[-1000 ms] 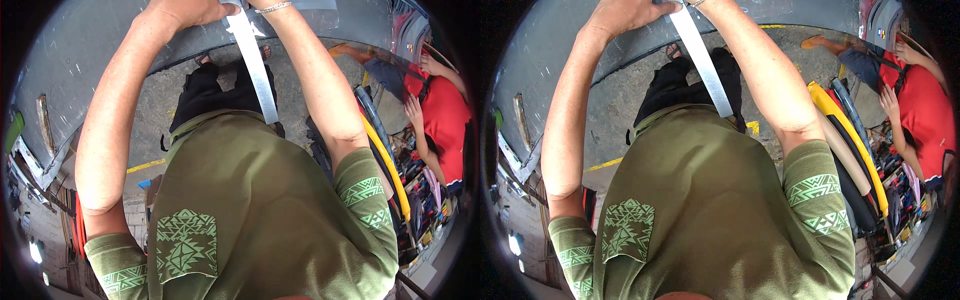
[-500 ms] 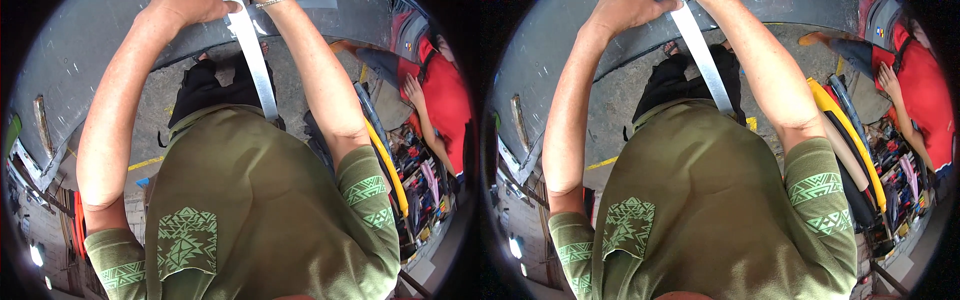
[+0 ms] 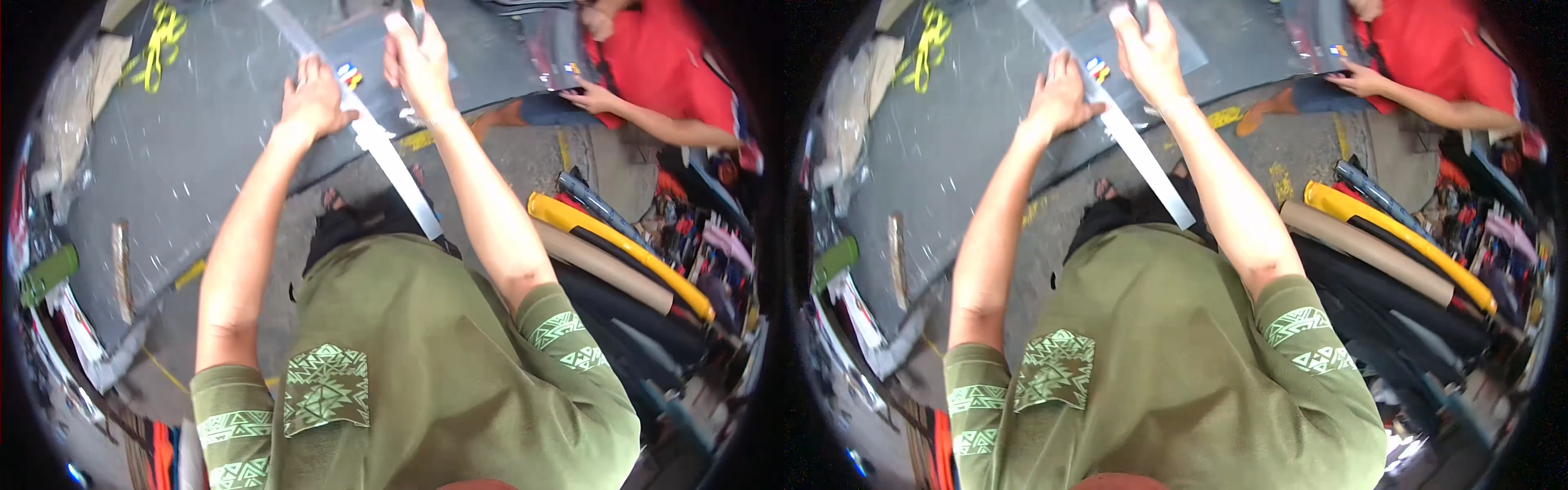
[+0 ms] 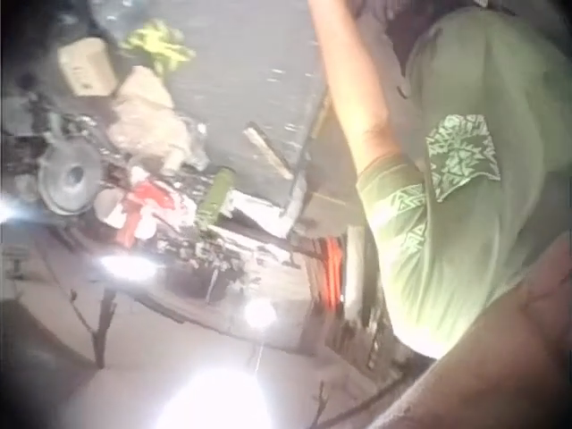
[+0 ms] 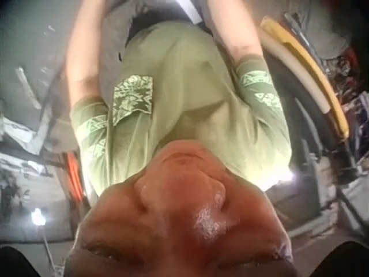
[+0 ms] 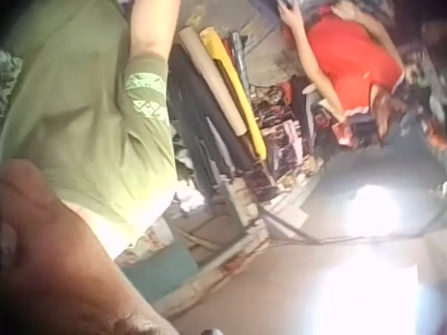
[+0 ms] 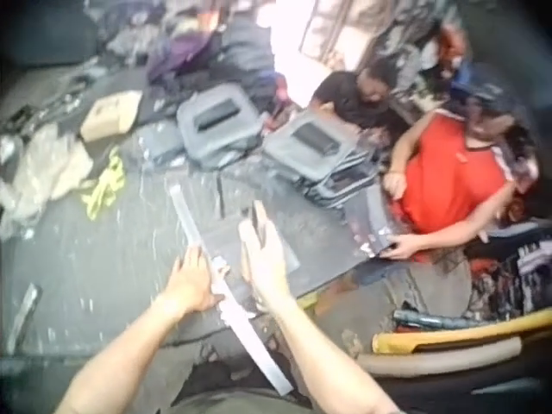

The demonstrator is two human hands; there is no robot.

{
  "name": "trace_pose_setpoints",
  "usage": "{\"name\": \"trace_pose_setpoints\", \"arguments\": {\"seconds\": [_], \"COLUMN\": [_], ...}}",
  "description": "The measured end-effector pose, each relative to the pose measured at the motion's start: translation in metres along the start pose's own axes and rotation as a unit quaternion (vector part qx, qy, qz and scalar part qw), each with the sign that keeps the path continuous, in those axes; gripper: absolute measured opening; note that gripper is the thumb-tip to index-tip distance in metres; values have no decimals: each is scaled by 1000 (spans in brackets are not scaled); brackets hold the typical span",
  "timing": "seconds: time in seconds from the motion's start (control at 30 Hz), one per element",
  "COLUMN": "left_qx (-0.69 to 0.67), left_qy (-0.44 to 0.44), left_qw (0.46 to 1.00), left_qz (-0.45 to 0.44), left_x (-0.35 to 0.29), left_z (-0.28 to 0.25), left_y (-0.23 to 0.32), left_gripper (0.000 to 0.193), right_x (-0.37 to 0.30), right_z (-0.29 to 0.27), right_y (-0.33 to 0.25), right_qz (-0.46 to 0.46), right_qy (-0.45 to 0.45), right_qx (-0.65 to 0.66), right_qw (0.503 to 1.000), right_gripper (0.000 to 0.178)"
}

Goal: Cutting a piece of grey fabric using a utility knife and a metal ruler on a workbench.

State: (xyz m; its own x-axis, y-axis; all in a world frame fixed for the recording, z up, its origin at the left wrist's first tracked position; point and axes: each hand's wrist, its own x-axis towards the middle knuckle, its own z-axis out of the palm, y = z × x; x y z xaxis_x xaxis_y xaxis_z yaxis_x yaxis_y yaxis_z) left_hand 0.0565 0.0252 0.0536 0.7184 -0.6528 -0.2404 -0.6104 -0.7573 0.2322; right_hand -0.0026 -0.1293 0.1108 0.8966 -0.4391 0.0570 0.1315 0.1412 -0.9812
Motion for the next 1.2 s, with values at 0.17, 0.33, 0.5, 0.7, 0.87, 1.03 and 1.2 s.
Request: {"name": "trace_pose_setpoints", "arguments": {"seconds": [0.17, 0.33, 0.5, 0.7, 0.87, 1.03, 1.2], "left_qx": [-143, -489, -426, -386, -357, -377, -407], "left_qy": [222, -20, -24, -43, -71, -53, -5], "left_qw": [964, 804, 653, 672, 708, 760, 801], "left_qz": [20, 338, 626, 631, 606, 528, 439], "left_x": [-39, -146, -233, -247, -260, -282, -309], "left_z": [13, -148, -218, -251, -251, -253, -242], "left_y": [-16, 66, 114, 169, 210, 238, 250], "left_gripper": [79, 40, 25, 34, 33, 30, 15], "right_x": [-83, -191, -218, -226, -263, -273, -249], "right_z": [-84, -179, -194, -212, -215, -200, -175], "right_y": [-46, -58, -65, -47, -32, -27, -37], "right_qz": [27, 132, 234, 142, 210, 333, 354], "right_qy": [69, 169, 203, 168, 88, -95, -223], "right_qx": [-214, -326, -156, 277, 415, 392, 231], "right_qw": [974, 921, 938, 935, 881, 853, 879], "right_gripper": [41, 37, 35, 39, 42, 60, 56]}}
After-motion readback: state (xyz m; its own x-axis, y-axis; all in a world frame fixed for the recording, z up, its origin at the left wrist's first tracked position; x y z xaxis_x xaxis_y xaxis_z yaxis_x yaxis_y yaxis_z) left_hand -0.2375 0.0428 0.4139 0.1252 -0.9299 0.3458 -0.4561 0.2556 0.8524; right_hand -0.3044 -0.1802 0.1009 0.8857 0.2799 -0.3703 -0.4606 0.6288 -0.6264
